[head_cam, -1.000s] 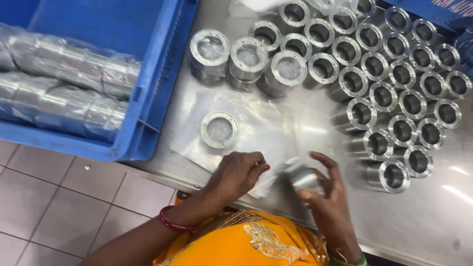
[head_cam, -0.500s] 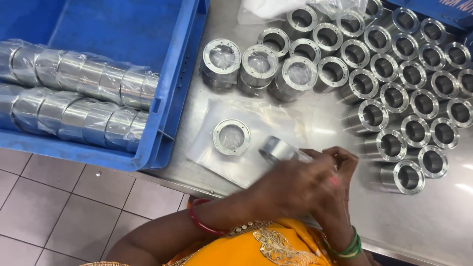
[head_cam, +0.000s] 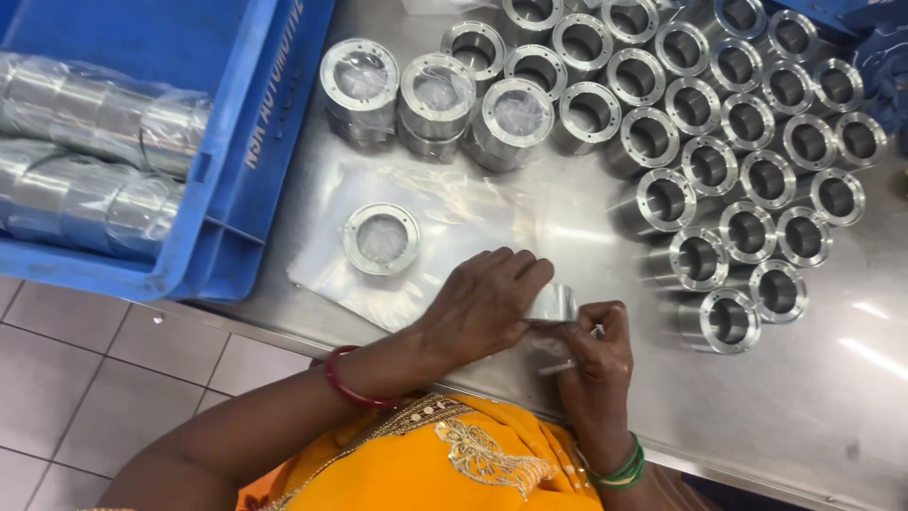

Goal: The recorder wipes metal rings with a cloth and packs them into individual plastic bags.

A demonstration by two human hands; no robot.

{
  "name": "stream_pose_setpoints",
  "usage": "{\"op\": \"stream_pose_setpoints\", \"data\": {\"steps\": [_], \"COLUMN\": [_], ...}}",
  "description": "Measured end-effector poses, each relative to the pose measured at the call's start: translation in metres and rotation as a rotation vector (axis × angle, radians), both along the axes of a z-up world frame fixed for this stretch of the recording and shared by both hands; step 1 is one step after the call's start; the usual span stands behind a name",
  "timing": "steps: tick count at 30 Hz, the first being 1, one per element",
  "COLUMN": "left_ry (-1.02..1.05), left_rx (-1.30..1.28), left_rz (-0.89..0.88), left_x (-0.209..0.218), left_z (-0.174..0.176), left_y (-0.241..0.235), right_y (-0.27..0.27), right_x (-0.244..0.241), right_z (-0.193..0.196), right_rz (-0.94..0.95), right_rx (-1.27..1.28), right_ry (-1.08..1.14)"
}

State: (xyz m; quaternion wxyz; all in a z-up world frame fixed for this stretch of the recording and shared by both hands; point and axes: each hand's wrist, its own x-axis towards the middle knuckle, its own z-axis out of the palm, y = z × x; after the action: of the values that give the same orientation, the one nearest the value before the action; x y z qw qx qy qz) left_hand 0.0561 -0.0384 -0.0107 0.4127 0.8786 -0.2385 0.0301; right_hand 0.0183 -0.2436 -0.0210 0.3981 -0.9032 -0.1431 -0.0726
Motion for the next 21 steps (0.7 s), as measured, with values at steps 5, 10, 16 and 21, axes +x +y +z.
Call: {"op": "stream_pose_setpoints", "data": {"steps": [5, 10, 16, 21], "left_ry": [0.094, 0.457, 0.115, 0.31], "left_rx": [0.007, -0.393, 0.092, 0.15], "left_rz": [0.092, -0.023, 0.02, -0.009], "left_x": [-0.004, -0.029, -0.054, -0.049], "left_z": [0.033, 0.031, 0.011, 0.021], "left_y": [-0.022, -0.005, 0.033, 0.039], "right_y": [-0.011, -0.002, 0.0, 0.034], "right_x": [-0.001, 0.011, 0.08, 0.136], "right_z": [0.003, 0.01, 0.015, 0.029], "right_rz": [0.03, -0.188, -0.261, -0.256], "right_rx": [-0.08, -0.051, 0.34, 0.391], "right_ry": [0.039, -0.034, 0.168, 0.202]}}
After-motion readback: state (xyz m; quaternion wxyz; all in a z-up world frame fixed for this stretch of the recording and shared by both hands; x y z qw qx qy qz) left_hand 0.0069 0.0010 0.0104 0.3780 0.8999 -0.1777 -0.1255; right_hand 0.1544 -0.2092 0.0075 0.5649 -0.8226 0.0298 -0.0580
